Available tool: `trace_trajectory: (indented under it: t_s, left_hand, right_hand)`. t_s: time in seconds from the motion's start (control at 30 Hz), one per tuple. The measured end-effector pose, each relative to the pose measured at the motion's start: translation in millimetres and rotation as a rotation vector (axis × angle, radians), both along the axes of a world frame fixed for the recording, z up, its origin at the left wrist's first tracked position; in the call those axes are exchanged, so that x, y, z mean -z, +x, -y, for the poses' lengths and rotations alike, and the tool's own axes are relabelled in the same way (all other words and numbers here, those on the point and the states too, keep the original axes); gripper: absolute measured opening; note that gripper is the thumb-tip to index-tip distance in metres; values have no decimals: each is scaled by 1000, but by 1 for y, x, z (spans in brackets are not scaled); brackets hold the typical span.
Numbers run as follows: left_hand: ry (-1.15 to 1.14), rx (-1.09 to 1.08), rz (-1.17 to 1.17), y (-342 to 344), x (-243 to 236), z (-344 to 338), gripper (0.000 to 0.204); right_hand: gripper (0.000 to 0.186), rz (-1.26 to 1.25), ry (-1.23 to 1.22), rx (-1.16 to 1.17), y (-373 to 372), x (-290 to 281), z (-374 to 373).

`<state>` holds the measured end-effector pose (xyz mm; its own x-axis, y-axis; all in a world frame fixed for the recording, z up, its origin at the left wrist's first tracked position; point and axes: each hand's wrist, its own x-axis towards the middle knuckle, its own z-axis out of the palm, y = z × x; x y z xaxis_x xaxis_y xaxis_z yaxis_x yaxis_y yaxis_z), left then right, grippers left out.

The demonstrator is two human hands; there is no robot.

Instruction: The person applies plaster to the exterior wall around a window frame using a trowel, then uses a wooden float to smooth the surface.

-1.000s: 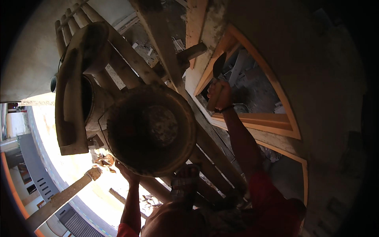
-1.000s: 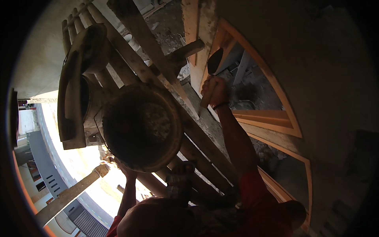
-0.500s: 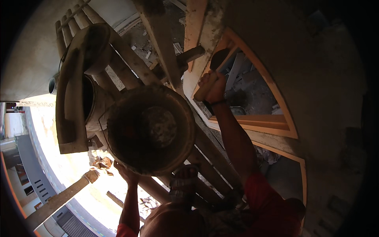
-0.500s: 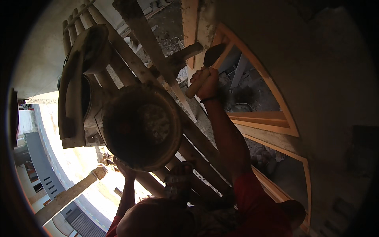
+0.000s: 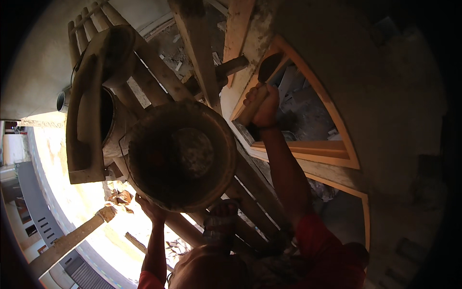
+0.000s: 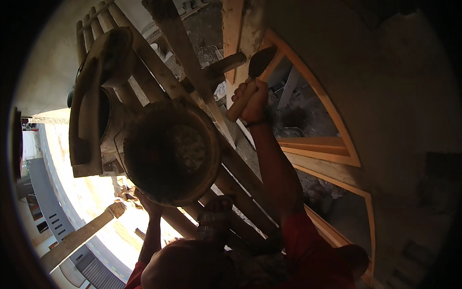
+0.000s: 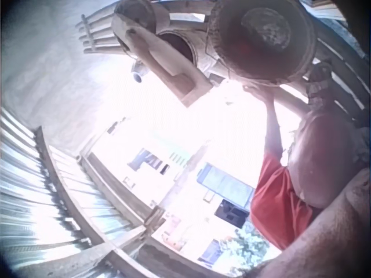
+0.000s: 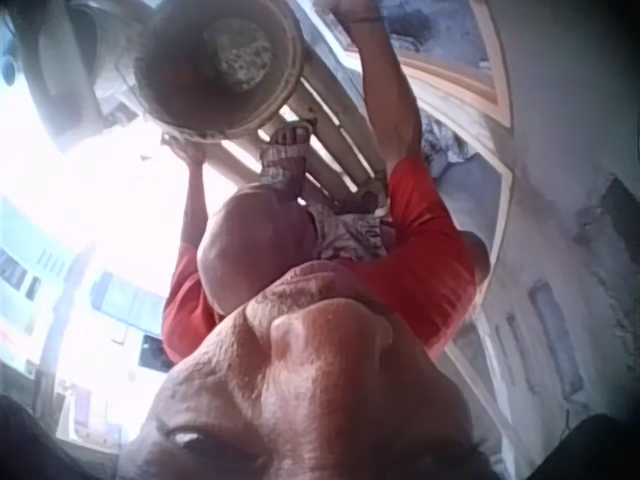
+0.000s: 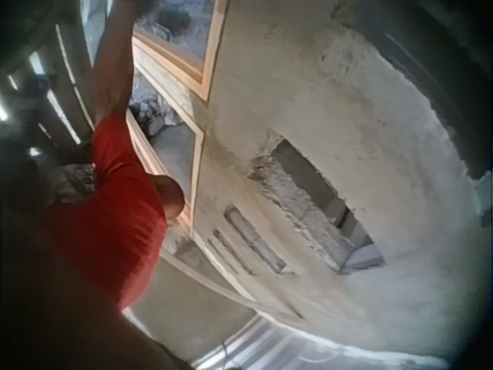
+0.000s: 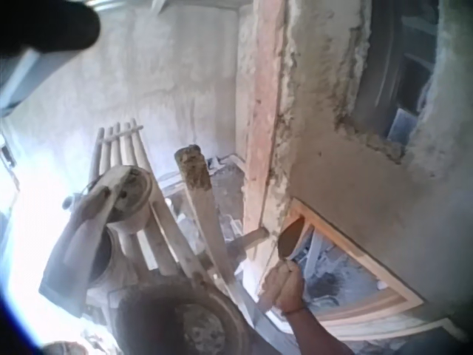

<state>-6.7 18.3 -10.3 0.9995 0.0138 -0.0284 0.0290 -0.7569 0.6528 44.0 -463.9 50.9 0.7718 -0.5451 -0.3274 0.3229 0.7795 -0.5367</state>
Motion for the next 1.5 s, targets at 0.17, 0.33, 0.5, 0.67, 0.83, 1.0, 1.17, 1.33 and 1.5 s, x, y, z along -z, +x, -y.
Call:
trace_trajectory:
  t_s: [0.17, 0.33, 0.5, 0.67, 0.83, 1.0, 1.17, 1.33, 1.5]
  left_hand:
    - [-27, -44, 29, 2, 6, -4, 80]
    - [4, -42, -21, 1, 1, 4, 75]
    - [52, -29, 36, 0, 9, -9, 73]
    - [-39, -61, -48, 2, 1, 3, 75]
    - [13, -53, -44, 2, 2, 0, 79]
    - [-19, -37, 3, 1, 2, -2, 85]
    - [-55, -70, -37, 1, -5, 7, 82]
    - [-9, -31, 1, 0, -4, 4, 78]
    - [-37, -59, -57, 2, -3, 6, 78]
  right_hand:
    - [35, -286, -426, -53, -63, -5, -29]
    - [37, -601, -1003, -235, -104, -18, -4]
    - [41, -849, -1331, -222, -94, -30, 32]
    - [41, -937, -1798, -164, -75, 4, 60]
    - [36, -863, -1650, -48, -57, 9, 40]
    - [36, -862, -1243, -104, -52, -16, 27]
    - [36, -770, -1226, -99, -45, -19, 37]
    - [36, -747, -1188, -80, -57, -11, 46]
    - [23, -685, -1261, -65, -53, -10, 51]
